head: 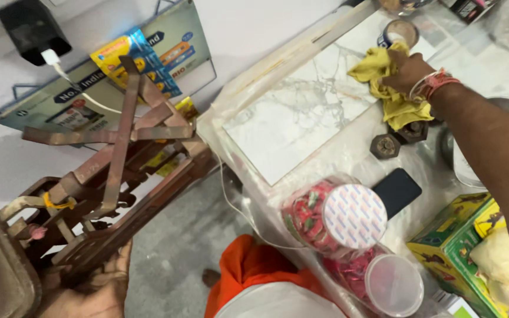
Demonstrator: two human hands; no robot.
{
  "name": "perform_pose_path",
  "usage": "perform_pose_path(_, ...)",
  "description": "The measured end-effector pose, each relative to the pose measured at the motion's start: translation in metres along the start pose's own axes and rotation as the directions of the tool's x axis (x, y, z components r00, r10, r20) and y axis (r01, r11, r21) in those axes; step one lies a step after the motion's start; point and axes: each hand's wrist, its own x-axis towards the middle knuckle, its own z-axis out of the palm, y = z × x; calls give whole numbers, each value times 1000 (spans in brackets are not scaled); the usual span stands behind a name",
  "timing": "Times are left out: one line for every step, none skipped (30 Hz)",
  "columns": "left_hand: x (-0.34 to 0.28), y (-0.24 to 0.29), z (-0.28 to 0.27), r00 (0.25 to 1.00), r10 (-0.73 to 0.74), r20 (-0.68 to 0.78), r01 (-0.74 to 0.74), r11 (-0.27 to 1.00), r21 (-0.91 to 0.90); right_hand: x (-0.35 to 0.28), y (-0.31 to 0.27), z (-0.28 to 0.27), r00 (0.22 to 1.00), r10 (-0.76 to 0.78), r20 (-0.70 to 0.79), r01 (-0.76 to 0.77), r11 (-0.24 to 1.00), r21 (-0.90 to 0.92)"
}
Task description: The person wipes a countertop with a yellow cloth, then cleans a metal bowl and a mechanical balance scale. The person moves items aside to reach the work areas and wipes different parts of the objects.
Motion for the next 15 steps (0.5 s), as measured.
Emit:
perform_pose_path(-1, 0, -1, 1000, 3, -18, -3, 1000, 0, 2, 1, 10, 997, -55, 45, 60, 993, -106)
perform_pose_path(-1, -1, 0, 1000, 2, -28, -2, 1000, -6, 6, 2, 16, 998, -35, 49, 39, 995, -95)
perform_pose_path(-1, -1, 1, 999, 1, -42, -1, 1000, -11, 8, 2, 23, 999, -14, 52, 18, 996, -84)
perform_pose_path(-1, -2, 2, 998, -4, -58, 3, 1000, -11, 10, 2, 29, 998, 8, 57, -4, 997, -75)
perform_pose_path(-2, -3, 2, 998, -4, -69, 3, 1000, -15, 12, -1, 37, 999, 5, 35, -1, 995, -98)
perform_pose_path(-1, -4, 5, 996, -16, -90, 15, 1000, -17, 13, -5, 45, 1000, 4, 11, -2, 993, -120)
perform_pose_path(0, -5, 8, 993, -29, -116, 26, 999, -23, 12, -10, 50, 1000, 2, -12, -4, 990, -143)
perform_pose_path(2, -6, 14, 988, -47, -144, 42, 998, -39, 13, -20, 53, 998, -49, -36, 43, 989, -141)
perform_pose_path(-1, -9, 13, 989, -41, -142, 36, 999, -37, 11, -33, 58, 993, -100, -59, 91, 986, -140)
perform_pose_path(-4, -12, 10, 985, -40, -166, 32, 998, -51, 10, -45, 58, 985, -153, -84, 140, 980, -141)
perform_pose_path(-6, -16, 8, 990, -4, -140, -6, 998, -66, 3, -62, 63, 988, -143, -58, 135, 983, -128)
perform_pose_path(-7, -19, 9, 994, -3, -106, -3, 998, -57, -9, -83, 75, 991, -130, -34, 125, 986, -113)
perform_pose_path(-8, -22, 9, 996, 3, -91, -6, 999, -40, -19, -101, 82, 985, -175, -9, 174, 984, -47)
perform_pose_path(-8, -25, 10, 997, 6, -75, -9, 1000, -29, -30, -115, 87, 976, -216, 11, 216, 976, 20)
perform_pose_path(-7, -29, 11, 997, 6, -73, -8, 1000, -24, -41, -127, 92, 936, -352, -9, 352, 935, 47)
